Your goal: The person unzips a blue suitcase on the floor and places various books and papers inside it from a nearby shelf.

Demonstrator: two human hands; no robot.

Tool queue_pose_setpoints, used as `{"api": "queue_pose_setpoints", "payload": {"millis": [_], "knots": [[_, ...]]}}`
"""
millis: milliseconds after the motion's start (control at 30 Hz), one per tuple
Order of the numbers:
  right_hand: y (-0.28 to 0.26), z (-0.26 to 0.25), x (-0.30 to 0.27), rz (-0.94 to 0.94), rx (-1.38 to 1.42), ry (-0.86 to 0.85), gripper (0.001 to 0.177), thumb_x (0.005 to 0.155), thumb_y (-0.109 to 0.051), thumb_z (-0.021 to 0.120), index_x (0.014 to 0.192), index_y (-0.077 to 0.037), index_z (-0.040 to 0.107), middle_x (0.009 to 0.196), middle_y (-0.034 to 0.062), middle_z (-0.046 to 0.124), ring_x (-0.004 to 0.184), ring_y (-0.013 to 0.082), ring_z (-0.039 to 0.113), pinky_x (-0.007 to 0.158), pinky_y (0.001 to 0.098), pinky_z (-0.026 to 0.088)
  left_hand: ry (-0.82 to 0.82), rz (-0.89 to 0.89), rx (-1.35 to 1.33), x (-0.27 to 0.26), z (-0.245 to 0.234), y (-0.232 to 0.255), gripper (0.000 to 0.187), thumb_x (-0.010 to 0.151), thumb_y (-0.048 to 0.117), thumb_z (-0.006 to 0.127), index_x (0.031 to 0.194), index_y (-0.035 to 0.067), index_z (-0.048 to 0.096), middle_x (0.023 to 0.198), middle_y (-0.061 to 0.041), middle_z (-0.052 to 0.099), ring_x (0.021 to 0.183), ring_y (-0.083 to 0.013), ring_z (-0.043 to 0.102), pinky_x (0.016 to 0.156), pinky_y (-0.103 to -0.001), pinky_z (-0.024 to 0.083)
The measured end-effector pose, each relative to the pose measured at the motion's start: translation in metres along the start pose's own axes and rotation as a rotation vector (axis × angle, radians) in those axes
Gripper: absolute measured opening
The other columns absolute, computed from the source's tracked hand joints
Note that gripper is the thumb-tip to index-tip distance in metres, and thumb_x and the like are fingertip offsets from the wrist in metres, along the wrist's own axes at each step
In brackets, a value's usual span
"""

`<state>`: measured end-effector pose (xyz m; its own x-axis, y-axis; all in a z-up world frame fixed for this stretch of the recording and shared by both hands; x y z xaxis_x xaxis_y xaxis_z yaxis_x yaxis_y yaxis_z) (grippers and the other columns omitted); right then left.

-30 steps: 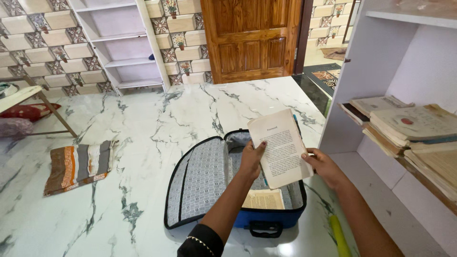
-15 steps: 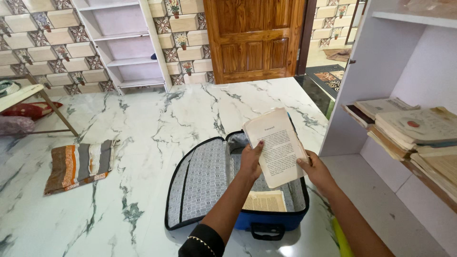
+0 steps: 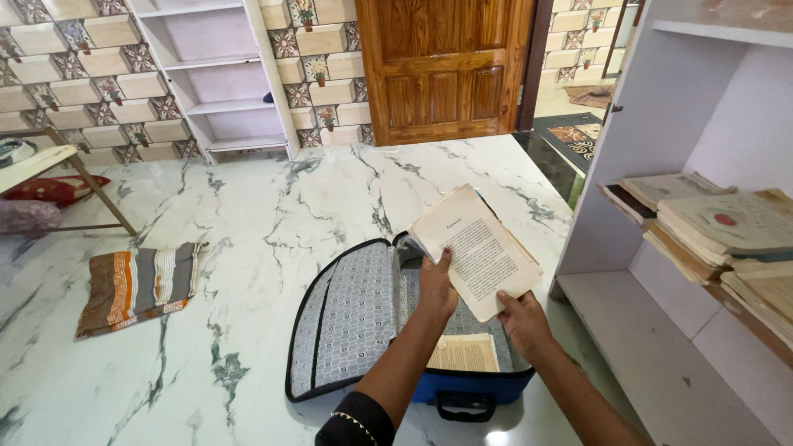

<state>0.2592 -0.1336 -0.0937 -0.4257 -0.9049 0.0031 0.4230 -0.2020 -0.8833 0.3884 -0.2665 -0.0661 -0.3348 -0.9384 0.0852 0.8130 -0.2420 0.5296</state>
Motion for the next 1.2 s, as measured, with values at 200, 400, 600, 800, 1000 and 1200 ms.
{"api": "queue_pose_setpoints", "payload": {"millis": [200,400,600,800,1000,1200], "knots": [[0.001,-0.02,0.016,-0.048,-0.106,0.106,0.033,0.097,-0.008,0.061,0.128,0.0,0.051,0.124,0.015,0.067,0.106,0.0231,0.066,0.087,0.0383,0.054,0.009,-0.018,0.158,0.018,-0.022,-0.006,0.028,0.098,0.003,0.064,0.125,-0.001,0.06,0.12,-0.013,0.071,0.11,-0.0238,0.067,0.099,-0.038,0.054],[0.007,-0.042,0.037,-0.056,-0.244,0.152,0.03,0.097,-0.009,0.06,0.126,-0.002,0.054,0.119,0.0126,0.069,0.101,0.0212,0.067,0.084,0.0376,0.054,0.128,-0.002,0.321,0.035,-0.046,0.017,0.03,0.097,0.008,0.064,0.125,-0.001,0.059,0.115,-0.013,0.069,0.097,-0.0201,0.064,0.088,-0.036,0.053],[0.038,-0.077,0.074,-0.089,-0.473,0.165,0.027,0.098,-0.012,0.062,0.122,-0.001,0.058,0.11,0.0135,0.069,0.096,0.021,0.065,0.082,0.0375,0.053,0.179,-0.011,0.669,0.057,-0.099,0.024,0.038,0.086,0.002,0.064,0.124,0.002,0.061,0.107,-0.007,0.072,0.086,-0.0165,0.067,0.074,-0.034,0.056],[0.077,-0.1,0.099,-0.206,-0.787,0.203,0.028,0.096,-0.012,0.065,0.121,0.0,0.061,0.103,0.0155,0.072,0.092,0.0259,0.067,0.08,0.039,0.053,0.22,0.218,1.235,0.077,-0.171,0.003,0.031,0.075,0.004,0.065,0.104,0.0,0.076,0.092,-0.016,0.078,0.084,-0.0286,0.076,0.078,-0.039,0.057],[0.131,-0.117,0.107,-0.086,-0.989,0.215,0.041,0.091,-0.014,0.067,0.131,-0.007,0.061,0.111,0.0192,0.075,0.098,0.0325,0.073,0.085,0.042,0.057,0.082,0.158,1.794,0.077,-0.218,-0.022,0.027,0.075,0.007,0.059,0.098,0.0,0.073,0.1,-0.028,0.071,0.098,-0.0459,0.068,0.089,-0.052,0.054],[0.172,-0.124,0.117,-0.055,-1.288,0.123,0.042,0.087,-0.017,0.071,0.128,-0.008,0.063,0.116,0.0213,0.072,0.107,0.0412,0.068,0.093,0.0475,0.053,-0.021,-0.229,1.987,0.075,-0.267,-0.057,0.023,0.078,0.009,0.063,0.092,-0.006,0.074,0.101,-0.031,0.07,0.099,-0.0455,0.069,0.087,-0.051,0.056]]}}
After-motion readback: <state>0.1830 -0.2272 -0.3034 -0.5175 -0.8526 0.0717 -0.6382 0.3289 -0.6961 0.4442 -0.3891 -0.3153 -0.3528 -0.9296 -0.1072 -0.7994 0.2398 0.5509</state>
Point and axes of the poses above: each hand's wrist, its own x-axis towards the middle knuckle, its own z-axis out of the palm, y = z × x, the point moved 6 cm from there along x, towards the middle knuckle
